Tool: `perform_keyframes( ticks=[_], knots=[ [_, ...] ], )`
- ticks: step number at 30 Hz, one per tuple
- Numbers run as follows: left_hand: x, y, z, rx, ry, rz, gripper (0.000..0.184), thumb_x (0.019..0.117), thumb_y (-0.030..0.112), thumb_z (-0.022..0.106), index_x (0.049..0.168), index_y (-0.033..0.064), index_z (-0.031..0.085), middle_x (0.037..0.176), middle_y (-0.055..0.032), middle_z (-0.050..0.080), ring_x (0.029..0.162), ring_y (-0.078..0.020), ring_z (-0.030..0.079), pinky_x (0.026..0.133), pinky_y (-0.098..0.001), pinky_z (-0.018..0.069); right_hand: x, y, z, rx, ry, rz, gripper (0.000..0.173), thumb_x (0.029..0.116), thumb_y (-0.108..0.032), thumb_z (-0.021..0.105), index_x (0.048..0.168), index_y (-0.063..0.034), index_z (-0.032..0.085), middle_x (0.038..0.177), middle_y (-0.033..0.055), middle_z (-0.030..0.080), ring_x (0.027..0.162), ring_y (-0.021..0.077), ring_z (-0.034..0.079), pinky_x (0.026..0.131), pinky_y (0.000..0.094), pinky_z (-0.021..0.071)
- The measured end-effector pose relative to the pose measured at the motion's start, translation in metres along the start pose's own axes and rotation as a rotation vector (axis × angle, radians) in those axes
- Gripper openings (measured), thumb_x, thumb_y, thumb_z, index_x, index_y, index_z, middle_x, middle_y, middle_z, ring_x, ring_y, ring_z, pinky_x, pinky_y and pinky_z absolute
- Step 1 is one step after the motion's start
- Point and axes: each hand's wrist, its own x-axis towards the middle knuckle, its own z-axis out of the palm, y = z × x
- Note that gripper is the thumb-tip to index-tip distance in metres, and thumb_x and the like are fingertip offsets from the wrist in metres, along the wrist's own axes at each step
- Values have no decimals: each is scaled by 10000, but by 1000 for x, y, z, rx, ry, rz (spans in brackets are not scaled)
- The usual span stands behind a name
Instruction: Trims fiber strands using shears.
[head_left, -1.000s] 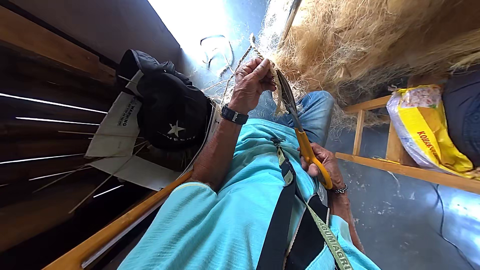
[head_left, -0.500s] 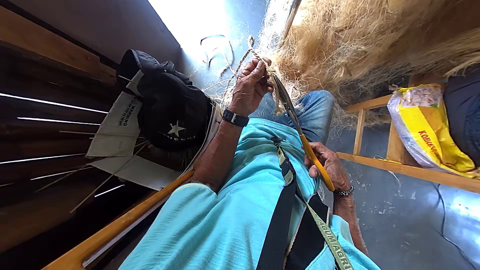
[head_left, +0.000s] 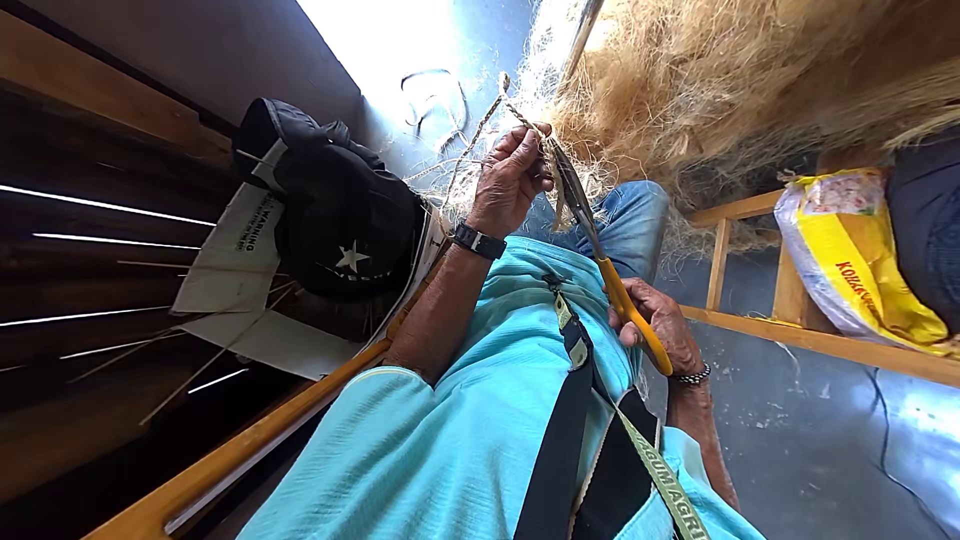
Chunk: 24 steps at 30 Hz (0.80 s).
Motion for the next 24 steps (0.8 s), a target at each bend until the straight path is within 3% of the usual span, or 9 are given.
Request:
perform_keyframes(
  ticks=[18, 24],
  knots=[
    [2, -7, -1, -68, 55, 68, 178, 1069, 73, 452, 1124, 104, 618, 853, -30, 672, 611, -74, 612, 556, -211, 547, 4, -4, 4, 14, -8, 22, 877, 704, -741, 777, 1199, -33, 628, 755, -82, 636, 610, 13, 586, 544, 194, 514],
    [1, -4, 2, -62, 72, 68, 173, 1065, 67, 455, 1106, 106, 618, 857, -24, 656, 625, -73, 604, 575, -215, 552, 4, -1, 15, 155, 49, 53, 646, 713, -497, 892, 1121, -59, 649, 704, -80, 663, 506, 19, 589, 425, 189, 500]
  ],
)
